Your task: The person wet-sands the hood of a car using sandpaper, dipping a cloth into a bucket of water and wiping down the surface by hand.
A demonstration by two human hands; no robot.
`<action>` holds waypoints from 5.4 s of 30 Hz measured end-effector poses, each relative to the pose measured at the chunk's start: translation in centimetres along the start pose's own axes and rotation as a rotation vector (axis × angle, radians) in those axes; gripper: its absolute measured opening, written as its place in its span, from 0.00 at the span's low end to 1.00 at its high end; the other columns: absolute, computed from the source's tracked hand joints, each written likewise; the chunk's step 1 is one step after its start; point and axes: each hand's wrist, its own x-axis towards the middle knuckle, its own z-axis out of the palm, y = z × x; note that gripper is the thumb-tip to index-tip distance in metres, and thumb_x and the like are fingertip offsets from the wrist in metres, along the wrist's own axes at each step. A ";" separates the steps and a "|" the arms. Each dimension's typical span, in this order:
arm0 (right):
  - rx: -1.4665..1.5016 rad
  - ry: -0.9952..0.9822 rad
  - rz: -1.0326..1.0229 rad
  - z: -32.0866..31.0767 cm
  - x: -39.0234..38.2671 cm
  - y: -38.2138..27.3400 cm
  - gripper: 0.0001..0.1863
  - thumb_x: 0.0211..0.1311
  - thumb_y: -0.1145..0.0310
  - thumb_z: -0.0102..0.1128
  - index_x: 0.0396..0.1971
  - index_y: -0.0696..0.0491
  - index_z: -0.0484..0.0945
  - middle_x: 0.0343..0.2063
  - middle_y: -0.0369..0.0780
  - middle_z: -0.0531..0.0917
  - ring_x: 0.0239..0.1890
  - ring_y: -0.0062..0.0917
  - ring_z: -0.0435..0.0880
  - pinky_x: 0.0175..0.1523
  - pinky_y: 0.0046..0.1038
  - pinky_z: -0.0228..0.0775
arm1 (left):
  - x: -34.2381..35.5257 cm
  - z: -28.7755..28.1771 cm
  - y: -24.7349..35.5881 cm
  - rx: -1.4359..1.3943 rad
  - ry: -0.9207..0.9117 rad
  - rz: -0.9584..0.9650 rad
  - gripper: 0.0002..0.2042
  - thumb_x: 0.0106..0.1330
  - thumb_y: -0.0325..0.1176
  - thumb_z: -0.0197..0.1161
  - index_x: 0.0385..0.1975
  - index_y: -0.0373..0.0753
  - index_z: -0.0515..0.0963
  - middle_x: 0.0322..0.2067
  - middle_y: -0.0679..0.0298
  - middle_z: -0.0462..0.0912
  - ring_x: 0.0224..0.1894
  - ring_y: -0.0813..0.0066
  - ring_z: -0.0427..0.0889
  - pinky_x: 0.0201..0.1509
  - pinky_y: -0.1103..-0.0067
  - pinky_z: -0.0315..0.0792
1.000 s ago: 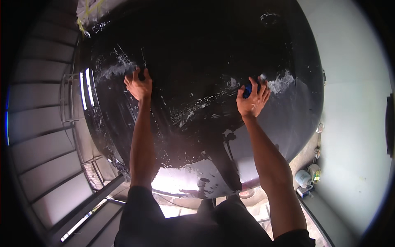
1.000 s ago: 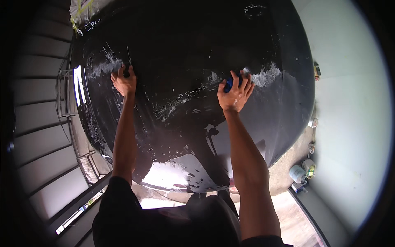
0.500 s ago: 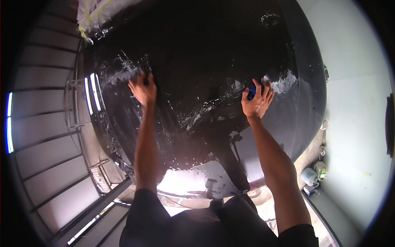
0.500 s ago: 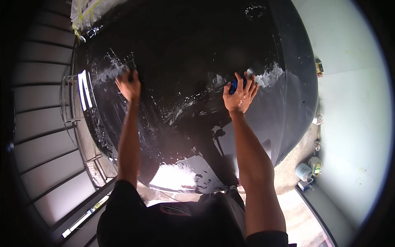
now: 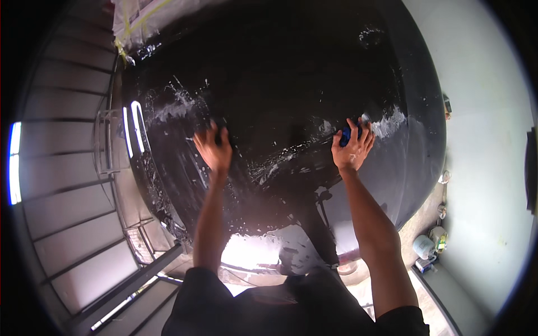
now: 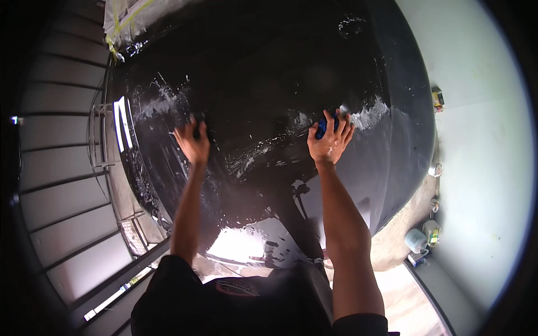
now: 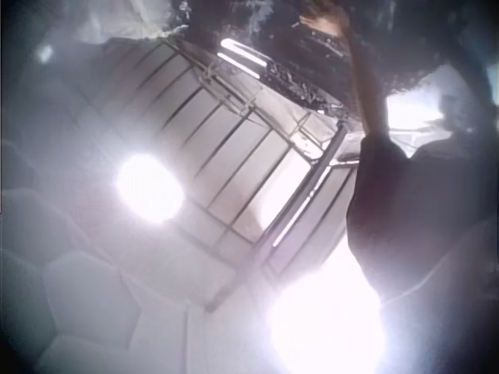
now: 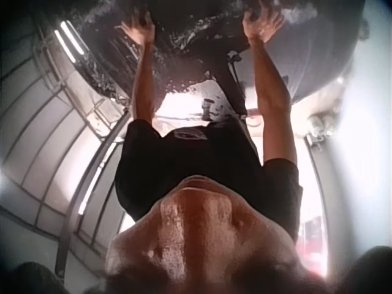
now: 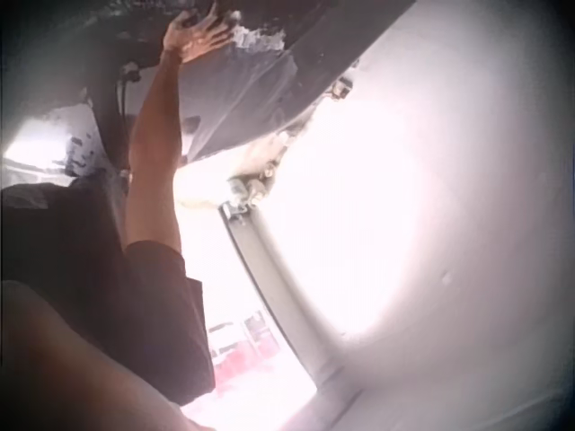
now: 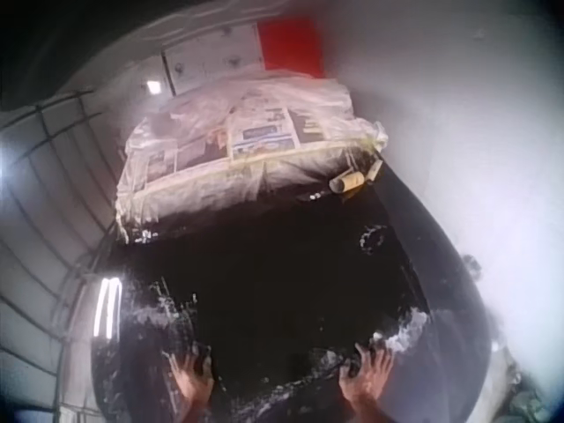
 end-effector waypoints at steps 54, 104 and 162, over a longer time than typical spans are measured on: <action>0.049 0.010 -0.002 0.3 0.0 0.3 0.27 0.63 0.57 0.65 0.64 0.36 0.78 0.69 0.40 0.74 0.79 0.49 0.63 0.84 0.62 0.47 | -0.9 -0.2 1.7 0.117 0.099 0.076 0.17 0.66 0.42 0.76 0.49 0.38 0.88 0.51 0.47 0.85 0.58 0.44 0.80 0.67 0.53 0.74; 0.031 0.017 -0.022 0.2 0.1 0.3 0.27 0.62 0.58 0.66 0.63 0.38 0.79 0.68 0.42 0.75 0.78 0.50 0.64 0.83 0.62 0.48 | 5.5 2.9 -2.4 0.128 0.121 -0.002 0.17 0.70 0.43 0.74 0.49 0.35 0.87 0.46 0.50 0.89 0.57 0.36 0.81 0.73 0.46 0.69; -0.002 0.042 -0.060 0.8 -0.3 0.7 0.28 0.61 0.58 0.67 0.63 0.39 0.79 0.68 0.41 0.74 0.78 0.48 0.65 0.83 0.62 0.48 | 2.6 2.1 -1.8 0.068 0.193 -0.002 0.18 0.66 0.41 0.77 0.50 0.39 0.86 0.44 0.50 0.81 0.52 0.45 0.78 0.60 0.53 0.73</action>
